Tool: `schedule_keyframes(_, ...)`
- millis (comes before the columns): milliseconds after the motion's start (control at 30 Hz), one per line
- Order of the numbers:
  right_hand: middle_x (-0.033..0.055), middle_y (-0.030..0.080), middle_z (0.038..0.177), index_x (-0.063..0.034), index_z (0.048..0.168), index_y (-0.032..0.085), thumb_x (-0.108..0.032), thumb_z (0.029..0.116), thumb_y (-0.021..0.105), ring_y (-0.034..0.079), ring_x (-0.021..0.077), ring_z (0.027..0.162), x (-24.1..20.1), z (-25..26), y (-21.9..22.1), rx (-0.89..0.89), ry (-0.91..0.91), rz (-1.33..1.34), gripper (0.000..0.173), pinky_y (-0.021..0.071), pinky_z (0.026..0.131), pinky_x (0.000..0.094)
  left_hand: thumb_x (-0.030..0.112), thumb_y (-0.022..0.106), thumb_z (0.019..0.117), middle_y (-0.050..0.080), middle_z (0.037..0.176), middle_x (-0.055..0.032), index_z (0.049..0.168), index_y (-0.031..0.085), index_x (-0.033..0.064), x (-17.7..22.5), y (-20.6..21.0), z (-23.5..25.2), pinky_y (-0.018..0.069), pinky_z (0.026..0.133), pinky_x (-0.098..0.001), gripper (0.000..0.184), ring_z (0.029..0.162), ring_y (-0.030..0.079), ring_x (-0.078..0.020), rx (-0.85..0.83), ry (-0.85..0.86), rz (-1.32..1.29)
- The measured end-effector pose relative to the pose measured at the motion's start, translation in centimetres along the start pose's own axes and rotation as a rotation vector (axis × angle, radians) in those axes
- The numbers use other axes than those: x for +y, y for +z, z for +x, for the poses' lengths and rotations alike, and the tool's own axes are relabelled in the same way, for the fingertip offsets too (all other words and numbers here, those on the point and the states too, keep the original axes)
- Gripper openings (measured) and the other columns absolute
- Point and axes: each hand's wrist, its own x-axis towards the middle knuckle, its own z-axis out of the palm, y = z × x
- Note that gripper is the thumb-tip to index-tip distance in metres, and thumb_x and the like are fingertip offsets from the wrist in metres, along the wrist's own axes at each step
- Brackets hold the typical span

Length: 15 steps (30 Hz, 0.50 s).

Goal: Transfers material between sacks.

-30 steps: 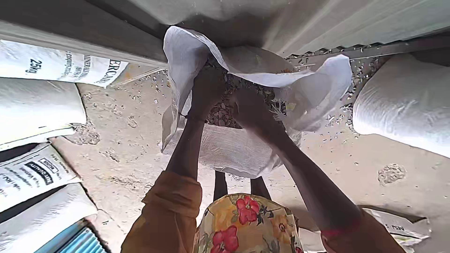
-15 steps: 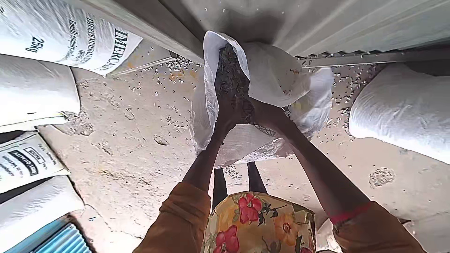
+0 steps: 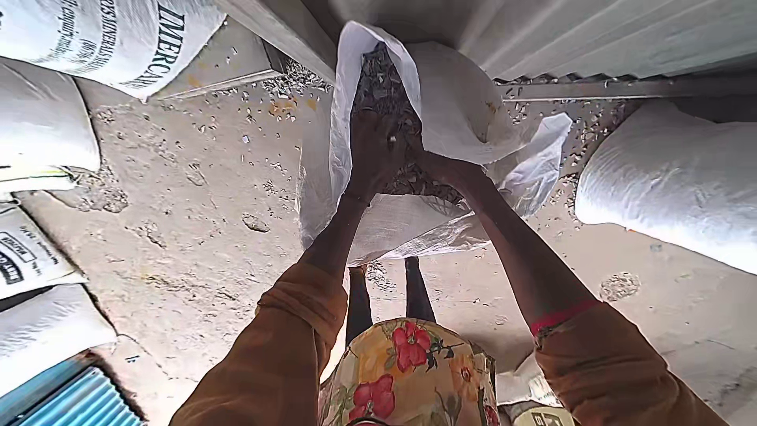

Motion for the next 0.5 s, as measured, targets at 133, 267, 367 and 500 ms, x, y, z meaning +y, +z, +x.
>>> schedule_keyframes(133, 0.0203, 0.062, 0.138, -0.0092, 0.139, 0.061, -0.056, 0.1054, 0.044, 0.053, 0.0360, 0.136, -0.9, 1.6, -4.2, -0.036, 0.025, 0.041, 0.060, 0.0368, 0.112, 0.0621, 0.034, 0.048, 0.1069, 0.069, 0.124, -0.0191, 0.119, 0.074, 0.0043, -1.8, -0.5, 0.8, 0.0388, 0.109, -0.0560, 0.041, 0.124, 0.060, -0.0365, -0.079, 0.043, -0.097)
schedule_keyframes(267, 0.0235, 0.060, 0.140, -0.0052, 0.143, 0.057, -0.054, 0.1057, 0.042, 0.052, 0.0388, 0.137, -0.6, 1.6, 0.4, 0.167, 0.030, 0.009, 0.064, 0.0338, 0.114, 0.0625, 0.023, 0.049, 0.1021, 0.047, 0.156, -0.0156, 0.140, 0.063, 0.0110, -3.1, 1.5, 1.3, 0.0248, 0.121, -0.0516, 0.042, 0.148, 0.037, -0.0356, 0.095, 0.054, 0.008)
schedule_keyframes(367, 0.0196, 0.065, 0.134, -0.0097, 0.140, 0.062, -0.058, 0.1037, 0.045, 0.058, 0.0346, 0.131, -0.7, -0.5, 2.0, 0.236, 0.060, 0.058, 0.063, 0.0399, 0.110, 0.0595, 0.019, 0.056, 0.0981, 0.058, 0.142, -0.0207, 0.126, 0.069, 0.0010, -2.0, 1.2, -0.4, 0.0344, 0.114, -0.0484, 0.036, 0.135, 0.050, -0.0388, 0.091, 0.041, -0.046)
schedule_keyframes(500, 0.0217, 0.066, 0.132, -0.0058, 0.128, 0.069, -0.060, 0.0993, 0.051, 0.058, 0.0367, 0.130, -1.3, -2.9, 1.5, 0.279, 0.112, 0.097, 0.064, 0.0406, 0.108, 0.0615, 0.032, 0.051, 0.1010, 0.064, 0.129, -0.0206, 0.120, 0.071, 0.0020, -0.6, 2.0, -2.0, 0.0401, 0.109, -0.0528, 0.041, 0.125, 0.056, -0.0392, 0.024, -0.029, -0.016)
